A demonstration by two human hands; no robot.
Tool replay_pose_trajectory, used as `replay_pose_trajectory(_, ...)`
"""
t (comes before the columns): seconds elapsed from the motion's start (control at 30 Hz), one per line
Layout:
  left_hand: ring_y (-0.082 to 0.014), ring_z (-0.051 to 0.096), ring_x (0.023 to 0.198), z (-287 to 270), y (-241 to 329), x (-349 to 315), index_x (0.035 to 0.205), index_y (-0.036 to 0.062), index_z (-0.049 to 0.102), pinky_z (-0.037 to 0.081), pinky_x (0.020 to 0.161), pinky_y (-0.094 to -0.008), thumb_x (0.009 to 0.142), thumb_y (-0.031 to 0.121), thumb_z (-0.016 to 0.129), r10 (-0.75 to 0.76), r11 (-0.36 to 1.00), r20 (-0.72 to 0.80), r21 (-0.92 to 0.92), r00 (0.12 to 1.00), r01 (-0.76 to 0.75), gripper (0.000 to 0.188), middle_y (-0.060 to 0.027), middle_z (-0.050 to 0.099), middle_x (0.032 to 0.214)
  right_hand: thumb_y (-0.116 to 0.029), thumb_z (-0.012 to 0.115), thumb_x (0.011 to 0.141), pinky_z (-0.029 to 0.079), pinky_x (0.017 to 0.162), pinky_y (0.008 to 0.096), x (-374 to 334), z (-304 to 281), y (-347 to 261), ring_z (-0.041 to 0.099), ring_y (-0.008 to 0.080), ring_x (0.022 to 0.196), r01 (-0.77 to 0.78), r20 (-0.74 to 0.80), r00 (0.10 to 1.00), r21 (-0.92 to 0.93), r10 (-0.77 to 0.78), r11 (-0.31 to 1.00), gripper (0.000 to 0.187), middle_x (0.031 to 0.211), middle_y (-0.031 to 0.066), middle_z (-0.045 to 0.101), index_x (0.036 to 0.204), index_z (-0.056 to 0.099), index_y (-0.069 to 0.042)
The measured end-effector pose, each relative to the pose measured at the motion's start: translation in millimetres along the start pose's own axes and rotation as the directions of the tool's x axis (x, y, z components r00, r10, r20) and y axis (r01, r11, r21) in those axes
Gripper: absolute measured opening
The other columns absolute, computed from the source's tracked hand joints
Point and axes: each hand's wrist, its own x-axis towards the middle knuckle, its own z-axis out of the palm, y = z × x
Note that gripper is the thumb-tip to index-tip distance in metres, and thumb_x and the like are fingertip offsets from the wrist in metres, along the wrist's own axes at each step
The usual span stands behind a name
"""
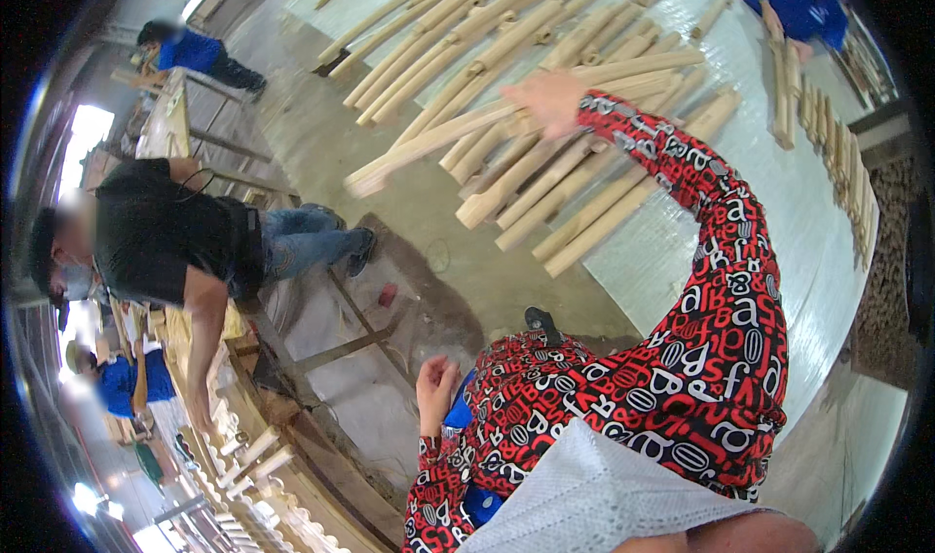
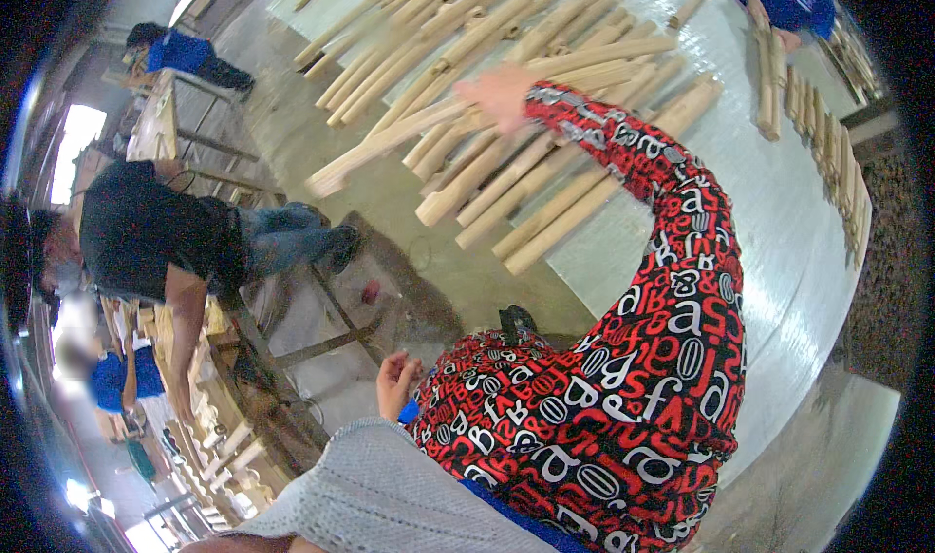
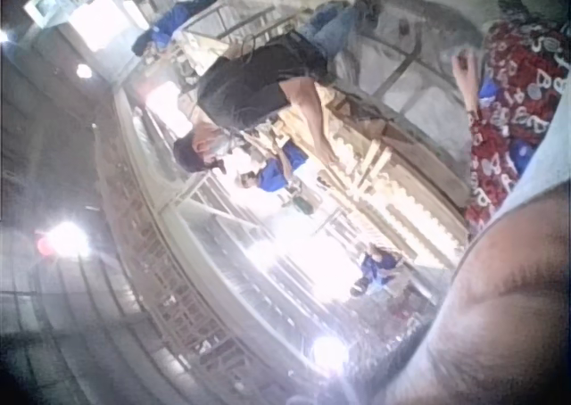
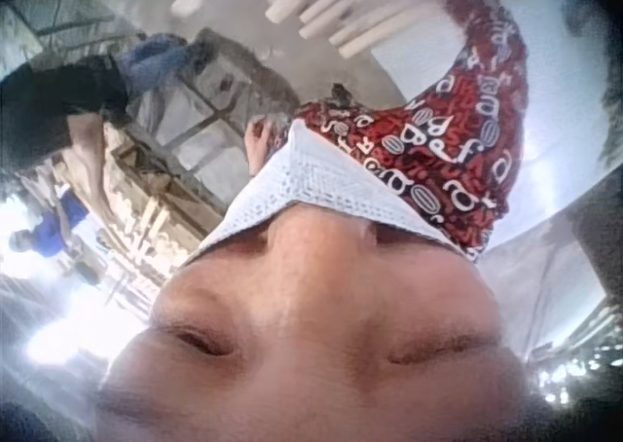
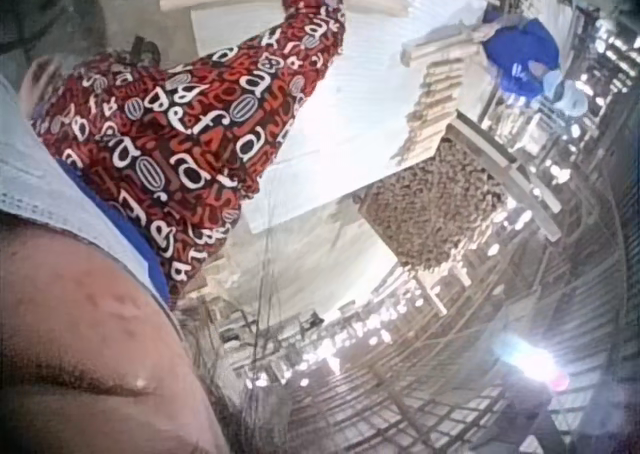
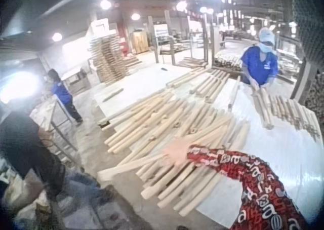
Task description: The person repeatedly picks up wooden dowels, applies white glue to the ends using a small brush, and places them into a wooden jig. The process is repeated for multiple dowels in a workshop setting.
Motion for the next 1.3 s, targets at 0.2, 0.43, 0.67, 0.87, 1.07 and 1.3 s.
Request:
replay_pose_trajectory(0.2, -0.0201, 0.052, 0.119, 77, 128, 74, 0.138, 0.0026, 0.037, 0.05, 0.089, -0.0339, 0.081, 0.012, 0.074, 0.51, 0.818, 0.32, 0.105, 0.798, -0.565, 0.068, -0.0136, 0.052, 0.129, -0.025, 0.071, 0.067, 0.053, 0.07, 0.0444, 1, -72, -120, 0.065, 0.0377, 0.078, 0.268, -0.24, 0.957, 0.53, -0.161, 0.805, 0.096, 0.093, 0.0233, 0.065, 0.147, 0.022, -0.007)
replay_pose_trajectory(0.43, -0.017, 0.057, 0.098, 145, 183, 55, 0.122, 0.0025, 0.047, 0.05, 0.079, -0.0311, 0.074, 0.002, 0.073, 0.439, 0.896, 0.33, -0.095, 0.836, -0.433, 0.054, -0.0094, 0.055, 0.116, -0.029, 0.073, 0.07, 0.05, 0.085, 0.0374, 1, -120, -176, 0.064, 0.034, 0.095, 0.542, -0.567, 0.822, 0.809, 0.058, 0.227, 0.099, 0.11, 0.0221, 0.061, 0.147, 0.019, 0.001)
replay_pose_trajectory(0.67, -0.0124, 0.057, 0.083, 82, 186, 34, 0.121, 0.0043, 0.039, 0.05, 0.063, -0.0244, 0.074, -0.004, 0.064, 0.52, 0.847, 0.093, -0.186, 0.849, -0.499, 0.054, -0.0052, 0.056, 0.096, -0.028, 0.061, 0.091, 0.05, 0.082, 0.0344, 18, -87, -136, 0.051, 0.014, 0.114, 0.412, -0.411, 0.904, 0.766, 0.117, -0.493, 0.063, 0.123, 0.0096, 0.055, 0.144, 0.034, -0.008)
replay_pose_trajectory(0.87, -0.0112, 0.054, 0.077, 25, 164, -32, 0.132, 0.0041, 0.033, 0.048, 0.061, -0.0226, 0.074, -0.002, 0.064, 0.444, 0.88, 0.043, -0.207, 0.895, -0.427, 0.066, -0.0041, 0.052, 0.091, -0.021, 0.065, 0.077, 0.042, 0.092, 0.0525, -11, 39, -29, 0.044, 0.0307, 0.122, -0.225, 0.053, 0.973, -0.018, 0.226, 0.974, 0.032, 0.122, 0.0073, 0.053, 0.109, 0.068, -0.021)
replay_pose_trajectory(1.07, -0.0122, 0.052, 0.083, -34, 170, -75, 0.137, -0.0058, 0.032, 0.044, 0.073, -0.0256, 0.069, 0.014, 0.065, 0.484, 0.867, 0.014, -0.141, 0.875, -0.478, 0.078, -0.0041, 0.053, 0.092, -0.024, 0.054, 0.086, 0.041, 0.092, 0.0492, -20, 104, -4, 0.05, 0.0262, 0.114, -0.241, -0.106, 0.969, -0.218, 0.222, 0.946, 0.019, 0.114, 0.0047, 0.059, 0.098, 0.068, -0.018)
replay_pose_trajectory(1.3, -0.014, 0.056, 0.081, -190, 164, -121, 0.112, 0.0014, 0.052, 0.045, 0.071, -0.0283, 0.071, 0.02, 0.067, 0.436, 0.854, -0.237, -0.196, 0.868, -0.483, 0.047, -0.0062, 0.058, 0.091, -0.021, 0.061, 0.079, 0.044, 0.088, 0.054, 53, -24, -125, 0.062, 0.0351, 0.1, -0.216, -0.019, 0.976, -0.074, 0.215, 0.974, 0.038, 0.102, 0.013, 0.067, 0.115, 0.054, -0.012)
